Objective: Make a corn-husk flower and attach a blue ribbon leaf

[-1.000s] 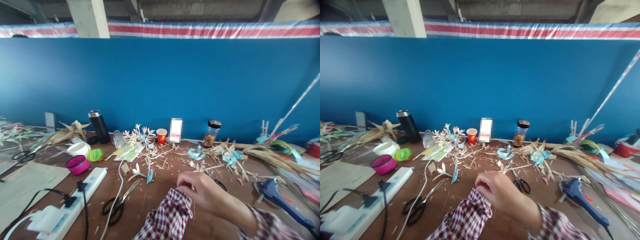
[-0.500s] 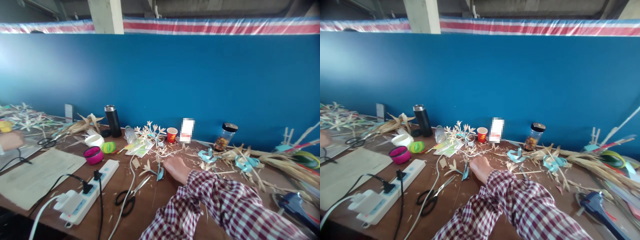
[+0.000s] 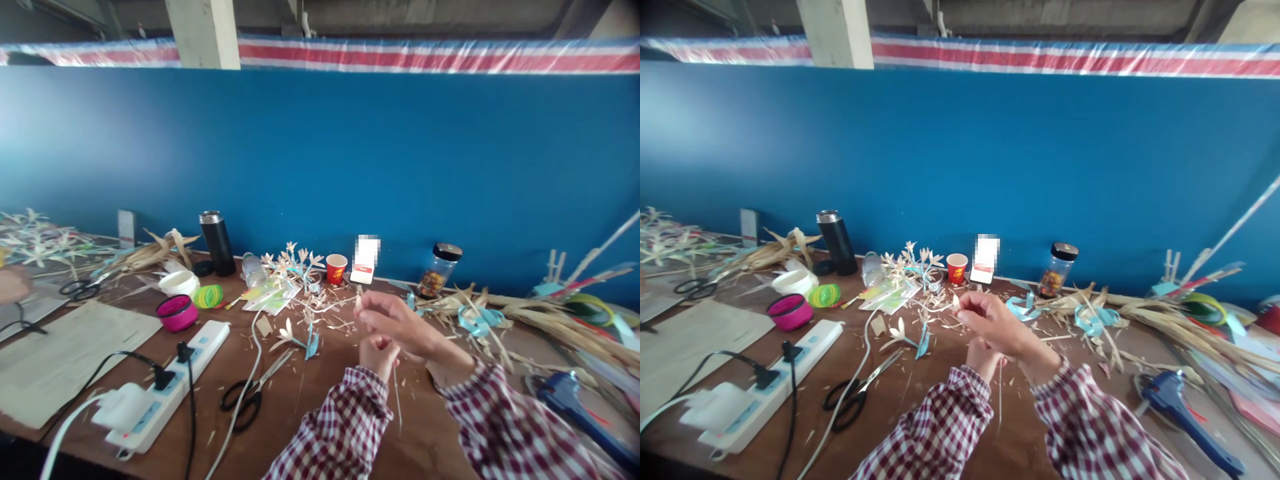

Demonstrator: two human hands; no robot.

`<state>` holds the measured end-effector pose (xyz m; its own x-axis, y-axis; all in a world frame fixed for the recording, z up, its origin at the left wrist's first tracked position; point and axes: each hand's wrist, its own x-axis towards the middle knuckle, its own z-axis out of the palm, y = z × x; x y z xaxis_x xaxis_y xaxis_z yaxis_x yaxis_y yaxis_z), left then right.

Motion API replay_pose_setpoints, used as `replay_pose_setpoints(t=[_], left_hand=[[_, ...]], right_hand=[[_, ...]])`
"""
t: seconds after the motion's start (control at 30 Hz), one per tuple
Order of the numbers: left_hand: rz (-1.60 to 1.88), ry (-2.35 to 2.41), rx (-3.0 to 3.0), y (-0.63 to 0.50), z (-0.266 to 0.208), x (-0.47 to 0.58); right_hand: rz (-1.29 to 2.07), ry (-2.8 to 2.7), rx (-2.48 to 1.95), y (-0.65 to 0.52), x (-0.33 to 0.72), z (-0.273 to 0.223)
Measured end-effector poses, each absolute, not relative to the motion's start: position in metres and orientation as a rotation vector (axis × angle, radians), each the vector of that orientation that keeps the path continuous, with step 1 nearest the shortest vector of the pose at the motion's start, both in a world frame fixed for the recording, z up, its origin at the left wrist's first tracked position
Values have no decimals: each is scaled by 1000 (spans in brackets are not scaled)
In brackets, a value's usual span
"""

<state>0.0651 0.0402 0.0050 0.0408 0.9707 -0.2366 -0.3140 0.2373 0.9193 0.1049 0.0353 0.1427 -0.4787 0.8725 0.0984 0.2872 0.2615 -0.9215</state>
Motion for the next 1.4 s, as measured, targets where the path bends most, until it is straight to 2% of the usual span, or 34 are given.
replay_pose_setpoints(t=[0.17,0.4,0.57,0.77,1.4], left_hand=[[1149,934,697,51,1,68],[1229,926,578,54,8,60],[1220,967,604,55,10,59],[1190,970,685,57,3,61],[1167,954,580,49,11,62]], right_hand=[[1195,-1679,-1050,12,168,112],[706,-1859,-1268,30,208,46],[741,-1771,-1276,37,206,27],[860,-1588,-1237,39,214,20],[668,-1482,-1179,31,207,25]])
